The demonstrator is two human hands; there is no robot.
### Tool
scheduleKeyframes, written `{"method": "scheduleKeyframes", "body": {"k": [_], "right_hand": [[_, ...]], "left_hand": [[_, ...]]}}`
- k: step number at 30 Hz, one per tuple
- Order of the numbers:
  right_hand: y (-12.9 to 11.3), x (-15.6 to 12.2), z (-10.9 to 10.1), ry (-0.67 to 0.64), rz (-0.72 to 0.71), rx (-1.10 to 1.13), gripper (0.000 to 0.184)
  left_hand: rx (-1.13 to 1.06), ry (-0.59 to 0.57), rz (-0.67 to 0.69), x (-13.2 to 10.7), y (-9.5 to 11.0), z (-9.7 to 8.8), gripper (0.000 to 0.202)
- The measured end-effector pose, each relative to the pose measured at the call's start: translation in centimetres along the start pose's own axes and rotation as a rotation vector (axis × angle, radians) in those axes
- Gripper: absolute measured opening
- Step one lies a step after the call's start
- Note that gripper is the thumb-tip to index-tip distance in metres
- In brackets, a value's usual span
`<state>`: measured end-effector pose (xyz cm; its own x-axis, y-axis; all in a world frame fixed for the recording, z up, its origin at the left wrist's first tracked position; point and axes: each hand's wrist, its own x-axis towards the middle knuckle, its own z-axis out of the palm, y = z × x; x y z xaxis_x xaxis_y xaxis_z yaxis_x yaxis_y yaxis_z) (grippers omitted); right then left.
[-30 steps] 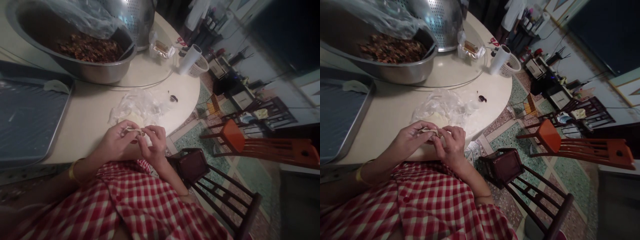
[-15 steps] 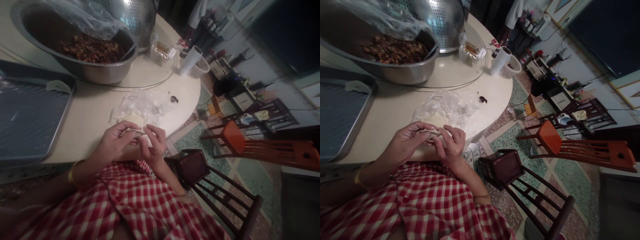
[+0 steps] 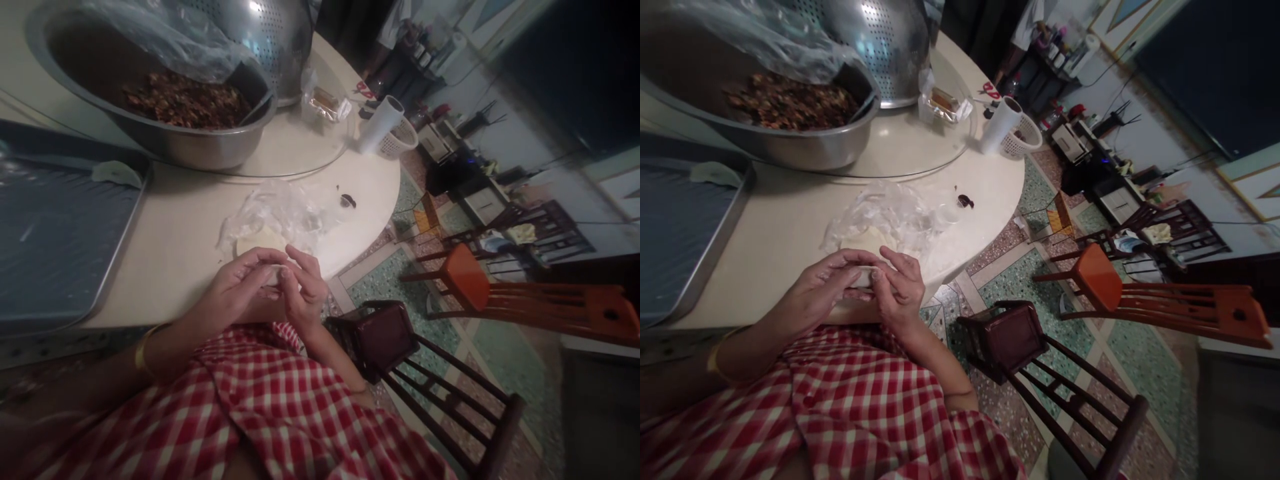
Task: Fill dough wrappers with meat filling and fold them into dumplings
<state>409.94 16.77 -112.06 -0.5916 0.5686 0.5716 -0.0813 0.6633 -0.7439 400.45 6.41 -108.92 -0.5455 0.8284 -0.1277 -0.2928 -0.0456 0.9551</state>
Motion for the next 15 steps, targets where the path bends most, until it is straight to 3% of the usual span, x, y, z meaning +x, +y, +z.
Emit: {"method": "scheduleKeyframes", "body": {"k": [3, 6, 11, 15], "right_hand": [[0.0, 0.0, 0.0, 0.052, -0.075, 0.024, 0.022], [0.2, -0.1, -0.1, 0.015, -0.093, -0.018, 0.024], [0.4, -0.1, -0.3, -0.084, -0.007, 0.08, 0.042], [0.3, 0.2, -0.4, -0.087, 0.021, 0.183, 0.036]], "left_hand": [[0.009, -0.006, 0.003, -0.1, 0.3, 0.1, 0.025], [0.05, -0.004, 0.037, -0.1, 0.6, 0.1, 0.032], [0.08, -0.03, 0.059, -0.1, 1.1, 0.0, 0.036], [-0.002, -0.067, 0.0, -0.3, 1.5, 0.0, 0.037]]}}
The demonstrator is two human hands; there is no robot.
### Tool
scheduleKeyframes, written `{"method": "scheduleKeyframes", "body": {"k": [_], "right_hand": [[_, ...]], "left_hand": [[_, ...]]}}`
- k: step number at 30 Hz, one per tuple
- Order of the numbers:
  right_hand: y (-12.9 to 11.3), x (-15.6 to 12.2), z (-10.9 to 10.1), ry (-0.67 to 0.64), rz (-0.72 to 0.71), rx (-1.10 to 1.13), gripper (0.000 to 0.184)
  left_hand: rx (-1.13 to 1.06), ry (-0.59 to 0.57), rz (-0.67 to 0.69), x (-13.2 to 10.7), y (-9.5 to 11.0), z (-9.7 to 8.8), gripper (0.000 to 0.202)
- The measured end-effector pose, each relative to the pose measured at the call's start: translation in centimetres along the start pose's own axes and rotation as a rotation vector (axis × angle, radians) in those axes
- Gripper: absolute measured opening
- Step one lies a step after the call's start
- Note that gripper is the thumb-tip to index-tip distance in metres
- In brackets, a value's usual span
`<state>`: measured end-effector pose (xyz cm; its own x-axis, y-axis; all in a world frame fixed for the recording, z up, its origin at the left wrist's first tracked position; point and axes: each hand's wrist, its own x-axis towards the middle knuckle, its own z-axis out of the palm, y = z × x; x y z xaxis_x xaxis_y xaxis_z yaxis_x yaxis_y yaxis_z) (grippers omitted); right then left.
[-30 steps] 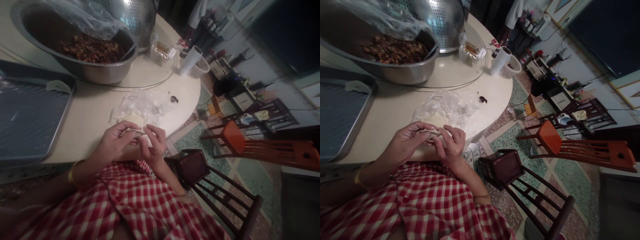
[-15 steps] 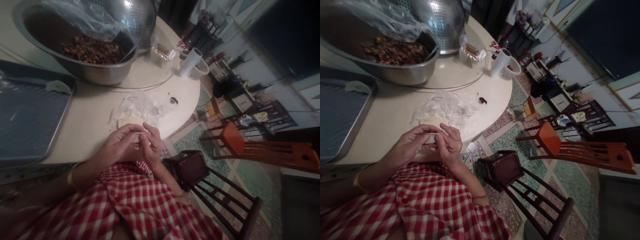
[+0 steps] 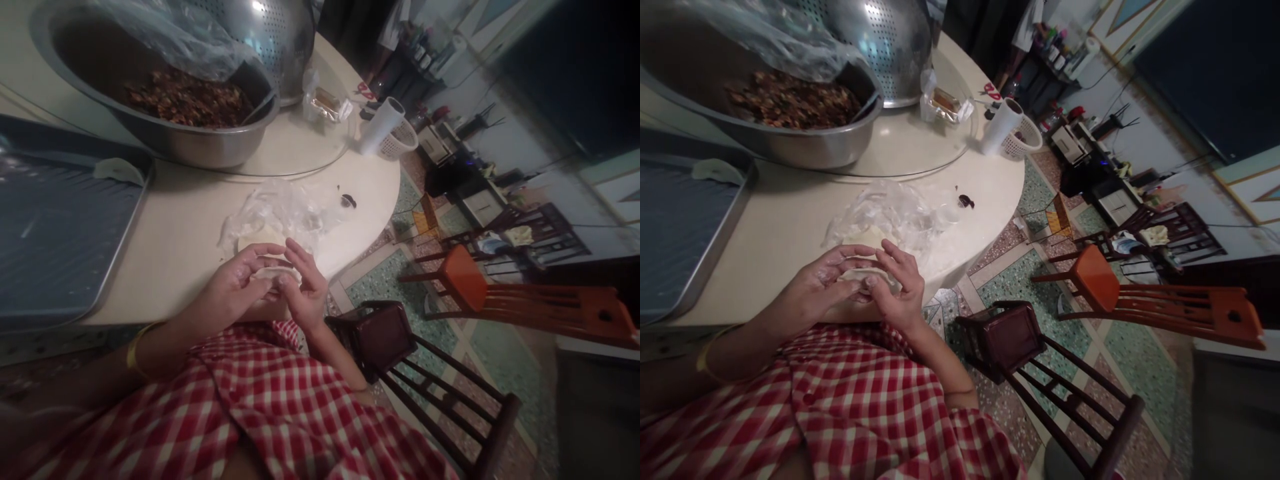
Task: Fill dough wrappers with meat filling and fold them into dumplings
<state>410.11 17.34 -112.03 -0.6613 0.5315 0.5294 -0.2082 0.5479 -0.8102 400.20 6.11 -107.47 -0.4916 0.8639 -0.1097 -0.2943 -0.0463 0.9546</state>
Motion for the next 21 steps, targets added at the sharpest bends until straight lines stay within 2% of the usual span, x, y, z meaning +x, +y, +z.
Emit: {"method": "scheduleKeyframes", "body": {"k": [7, 12, 14, 18, 21], "right_hand": [[-0.6, 0.4, 0.0, -0.006, 0.004, -0.038, 0.02], [-0.3, 0.6, 0.2, -0.001, -0.105, -0.125, 0.021], [-0.1, 0.6, 0.1, -0.045, -0.14, -0.112, 0.028], [0.2, 0.6, -0.6, -0.115, -0.131, -0.011, 0.059], [0.2, 0.5, -0.9, -0.103, -0.147, -0.063, 0.057]], "left_hand": [[-0.035, -0.052, -0.034, -0.2, -0.4, 0.0, 0.049], [0.029, -0.033, -0.02, 0.0, -1.2, -0.3, 0.052], [0.058, -0.005, -0.014, 0.1, -1.1, -0.5, 0.052], [-0.04, 0.072, -0.036, 0.2, -0.6, -0.6, 0.054], [-0.183, 0.084, -0.084, 0.2, -0.2, -0.5, 0.057]]}}
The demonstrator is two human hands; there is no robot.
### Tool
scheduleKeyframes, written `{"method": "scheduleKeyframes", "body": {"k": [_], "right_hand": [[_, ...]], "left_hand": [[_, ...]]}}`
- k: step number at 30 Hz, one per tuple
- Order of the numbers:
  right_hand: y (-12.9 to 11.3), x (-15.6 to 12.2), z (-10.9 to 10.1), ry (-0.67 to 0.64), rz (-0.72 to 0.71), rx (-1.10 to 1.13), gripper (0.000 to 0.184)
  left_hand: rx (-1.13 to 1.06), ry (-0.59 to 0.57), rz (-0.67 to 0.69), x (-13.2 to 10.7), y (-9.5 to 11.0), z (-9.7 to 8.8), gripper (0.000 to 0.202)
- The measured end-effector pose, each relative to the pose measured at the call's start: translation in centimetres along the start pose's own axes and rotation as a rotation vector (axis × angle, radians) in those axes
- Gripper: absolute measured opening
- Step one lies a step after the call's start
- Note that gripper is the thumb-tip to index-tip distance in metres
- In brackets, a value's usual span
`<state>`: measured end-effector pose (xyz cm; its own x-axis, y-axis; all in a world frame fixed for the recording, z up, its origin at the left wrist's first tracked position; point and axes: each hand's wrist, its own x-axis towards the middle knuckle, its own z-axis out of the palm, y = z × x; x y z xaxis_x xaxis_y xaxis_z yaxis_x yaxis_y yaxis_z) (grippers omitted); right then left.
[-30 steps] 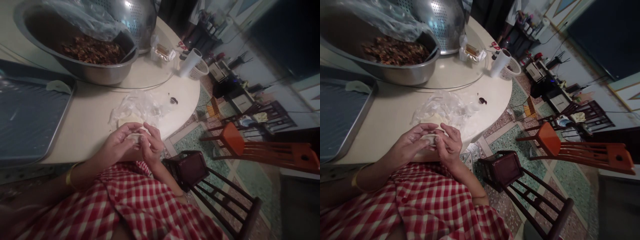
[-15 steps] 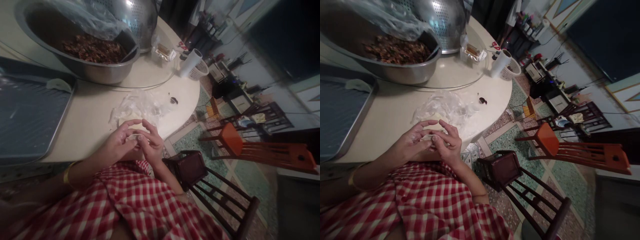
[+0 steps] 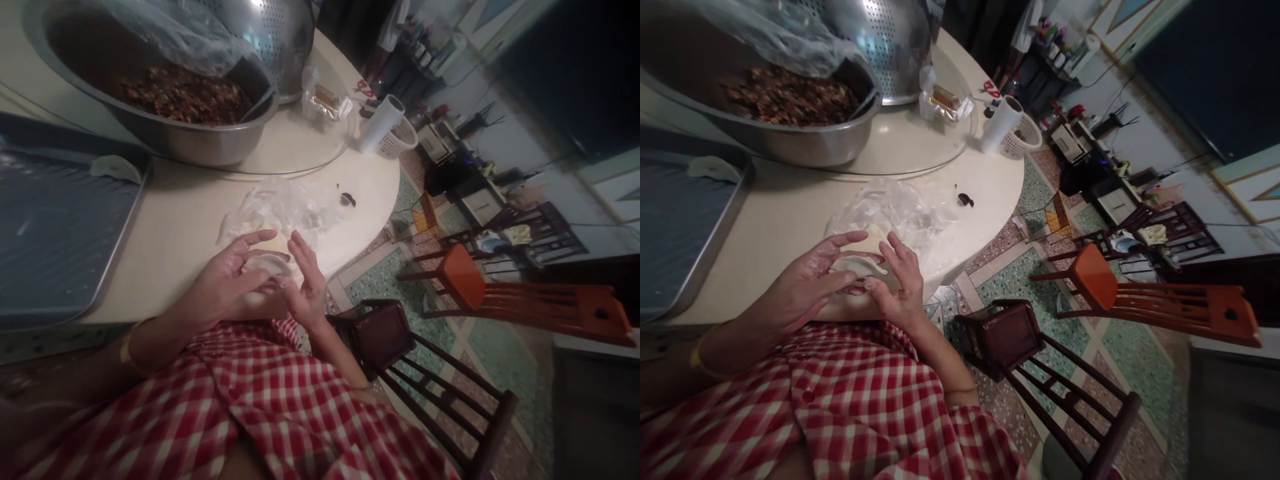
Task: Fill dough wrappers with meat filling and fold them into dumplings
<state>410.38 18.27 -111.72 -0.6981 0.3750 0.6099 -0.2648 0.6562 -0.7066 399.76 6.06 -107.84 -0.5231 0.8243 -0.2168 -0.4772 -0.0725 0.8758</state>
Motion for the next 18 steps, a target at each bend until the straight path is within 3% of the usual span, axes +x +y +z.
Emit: {"method": "scheduleKeyframes", "body": {"k": [5, 10, 18], "right_hand": [[0.0, -0.1, 0.5, 0.079, -0.039, -0.047, 0.04], [0.1, -0.5, 1.1, 0.161, -0.027, -0.042, 0.037], [0.6, -0.4, 0.2, -0.056, 0.124, 0.246, 0.06]], "left_hand": [[0.01, 0.015, 0.021, 0.0, -0.1, 0.2, 0.057], [0.11, 0.007, 0.063, 0.0, -0.5, 0.1, 0.06], [0.248, -0.088, 0.13, -0.6, -0.7, -0.4, 0.06]]}}
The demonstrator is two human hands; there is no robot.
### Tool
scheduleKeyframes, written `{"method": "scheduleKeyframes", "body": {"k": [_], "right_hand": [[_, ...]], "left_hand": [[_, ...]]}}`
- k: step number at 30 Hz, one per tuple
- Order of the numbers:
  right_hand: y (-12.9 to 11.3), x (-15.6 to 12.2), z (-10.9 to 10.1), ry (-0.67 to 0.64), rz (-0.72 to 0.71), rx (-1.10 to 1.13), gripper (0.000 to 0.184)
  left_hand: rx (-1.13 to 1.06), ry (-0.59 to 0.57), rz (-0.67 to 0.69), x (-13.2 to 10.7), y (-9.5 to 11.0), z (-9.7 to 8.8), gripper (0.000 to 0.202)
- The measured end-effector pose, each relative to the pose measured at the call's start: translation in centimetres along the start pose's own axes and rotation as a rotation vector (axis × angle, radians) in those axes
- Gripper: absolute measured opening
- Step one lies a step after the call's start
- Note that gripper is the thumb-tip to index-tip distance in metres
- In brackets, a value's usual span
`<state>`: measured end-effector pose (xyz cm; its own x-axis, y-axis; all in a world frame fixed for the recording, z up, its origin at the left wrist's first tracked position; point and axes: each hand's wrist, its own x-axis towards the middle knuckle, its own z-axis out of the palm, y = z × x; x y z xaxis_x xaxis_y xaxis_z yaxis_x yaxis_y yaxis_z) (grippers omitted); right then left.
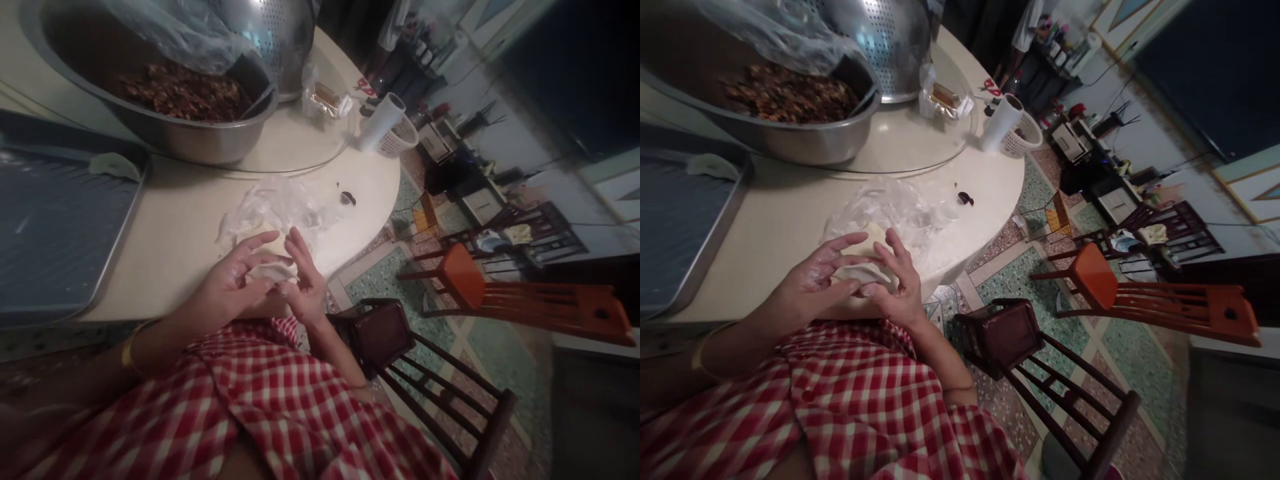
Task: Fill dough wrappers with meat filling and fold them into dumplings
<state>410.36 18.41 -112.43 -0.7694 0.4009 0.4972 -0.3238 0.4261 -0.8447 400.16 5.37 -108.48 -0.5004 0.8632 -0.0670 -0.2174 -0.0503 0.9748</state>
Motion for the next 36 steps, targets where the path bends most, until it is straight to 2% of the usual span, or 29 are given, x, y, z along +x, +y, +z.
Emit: {"method": "scheduleKeyframes", "body": {"k": [3, 5, 8, 11, 14, 17, 23, 27, 31, 33, 36], "right_hand": [[-0.5, 0.5, -0.2, -0.077, 0.031, 0.008, 0.043], [-0.8, 0.6, 0.1, -0.074, 0.051, 0.014, 0.034], [-0.7, 0.3, 1.0, 0.051, 0.085, 0.064, 0.032], [-0.2, -0.2, 2.0, 0.245, 0.129, 0.117, 0.036], [0.3, -0.7, 2.6, 0.316, 0.172, 0.164, 0.037], [0.5, -0.9, 2.8, 0.308, 0.202, 0.133, 0.036], [0.7, -0.7, 3.0, 0.324, 0.24, 0.112, 0.035], [0.7, -0.6, 3.1, 0.325, 0.263, 0.138, 0.039], [0.4, -0.3, 3.2, 0.3, 0.242, 0.109, 0.04], [0.2, -0.1, 3.3, 0.295, 0.234, 0.098, 0.04], [-0.2, 0.2, 3.7, 0.31, 0.241, 0.124, 0.04]], "left_hand": [[-0.005, -0.071, -0.017, -0.2, -0.1, 0.1, 0.064], [-0.03, -0.099, -0.015, -0.3, -0.2, 0.2, 0.066], [-0.03, -0.081, 0.026, -0.3, -0.4, 0.0, 0.063], [0.057, 0.021, 0.033, -0.3, -0.7, -0.4, 0.052], [0.185, 0.132, 0.013, -0.1, -1.0, -0.8, 0.039], [0.283, 0.212, 0.063, 0.3, -1.0, -1.1, 0.031], [0.458, 0.258, 0.189, 0.6, -1.1, -1.3, 0.02], [0.414, 0.25, 0.115, 0.4, -1.3, -1.5, 0.021], [0.371, 0.222, 0.066, 0.5, -1.3, -1.7, 0.034], [0.431, 0.233, 0.132, 0.6, -1.2, -1.7, 0.028], [0.582, 0.275, 0.308, 0.6, -0.9, -1.7, 0.019]]}}
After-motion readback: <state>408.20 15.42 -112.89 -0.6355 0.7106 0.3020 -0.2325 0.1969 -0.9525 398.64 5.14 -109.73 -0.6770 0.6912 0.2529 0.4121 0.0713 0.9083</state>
